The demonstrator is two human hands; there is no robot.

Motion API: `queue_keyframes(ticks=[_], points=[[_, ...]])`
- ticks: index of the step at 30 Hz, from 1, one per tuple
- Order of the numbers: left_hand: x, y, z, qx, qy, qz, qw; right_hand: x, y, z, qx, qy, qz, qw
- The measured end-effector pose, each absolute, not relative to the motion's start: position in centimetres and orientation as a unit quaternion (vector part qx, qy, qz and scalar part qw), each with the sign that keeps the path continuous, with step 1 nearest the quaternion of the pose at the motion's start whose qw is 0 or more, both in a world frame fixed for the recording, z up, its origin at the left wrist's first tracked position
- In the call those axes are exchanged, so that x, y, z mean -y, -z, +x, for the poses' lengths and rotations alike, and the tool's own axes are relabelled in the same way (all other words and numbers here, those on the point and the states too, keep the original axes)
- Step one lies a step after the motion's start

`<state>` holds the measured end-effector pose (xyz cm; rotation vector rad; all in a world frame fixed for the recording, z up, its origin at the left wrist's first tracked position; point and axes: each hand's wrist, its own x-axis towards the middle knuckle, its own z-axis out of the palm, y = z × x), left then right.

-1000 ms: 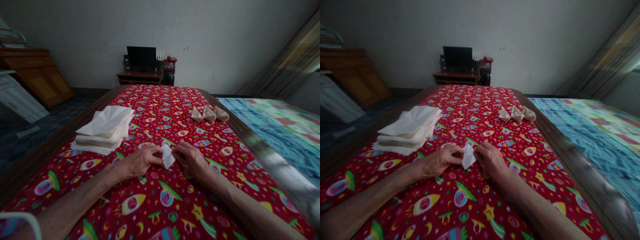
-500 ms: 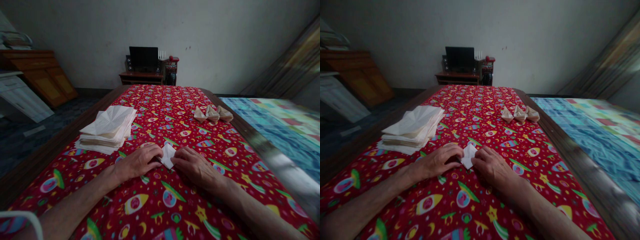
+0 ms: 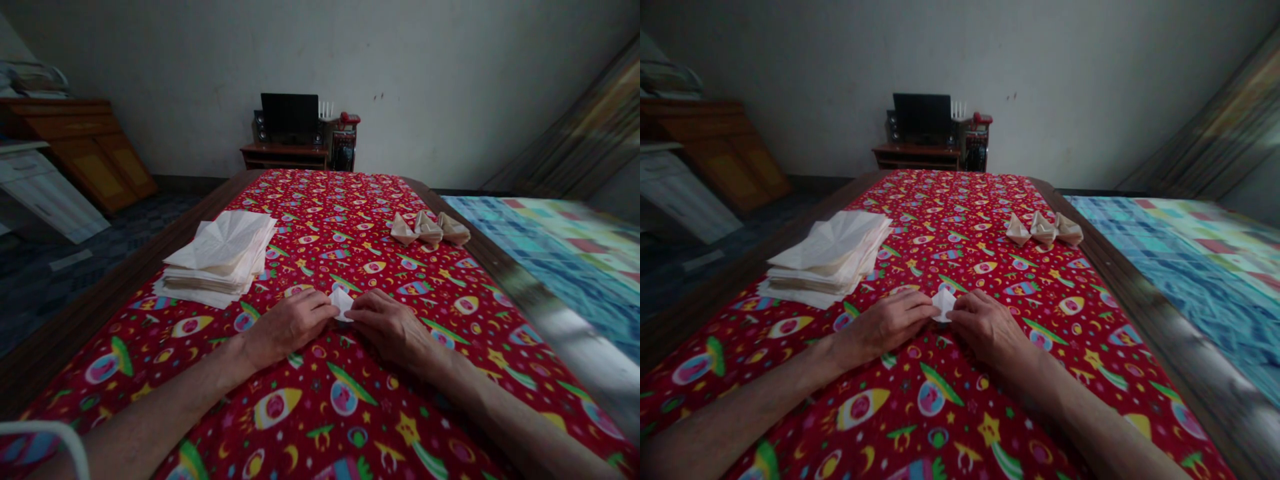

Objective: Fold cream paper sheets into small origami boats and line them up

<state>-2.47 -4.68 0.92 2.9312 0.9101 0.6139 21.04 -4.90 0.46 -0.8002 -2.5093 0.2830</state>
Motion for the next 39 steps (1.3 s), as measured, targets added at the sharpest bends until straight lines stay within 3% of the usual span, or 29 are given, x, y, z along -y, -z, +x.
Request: queue_keyframes(ticks=[5, 13, 21, 30, 39], points=[[4.3, -0.1, -2.1, -0.330, -0.262, 0.904, 0.065, 4.6, 0.2, 20.5, 0.875, -0.144, -0.355, 0.295], [4.1, 0.0, -1.6, -0.454, -0.291, 0.830, 0.143, 4.2, -0.2, 19.9, 0.836, -0.136, -0.460, 0.267], [3.8, 0.2, -1.8, -0.473, -0.308, 0.811, 0.154, 4.6, -0.3, 19.7, 0.838, -0.058, -0.487, 0.238], [3.3, -0.4, -2.3, -0.478, -0.319, 0.775, 0.263, 4.5, 0.3, 19.6, 0.837, -0.006, -0.495, 0.235], [3.8, -0.9, -2.0, -0.483, -0.275, 0.810, 0.188, 4.8, -0.1, 19.6, 0.845, 0.012, -0.495, 0.202]])
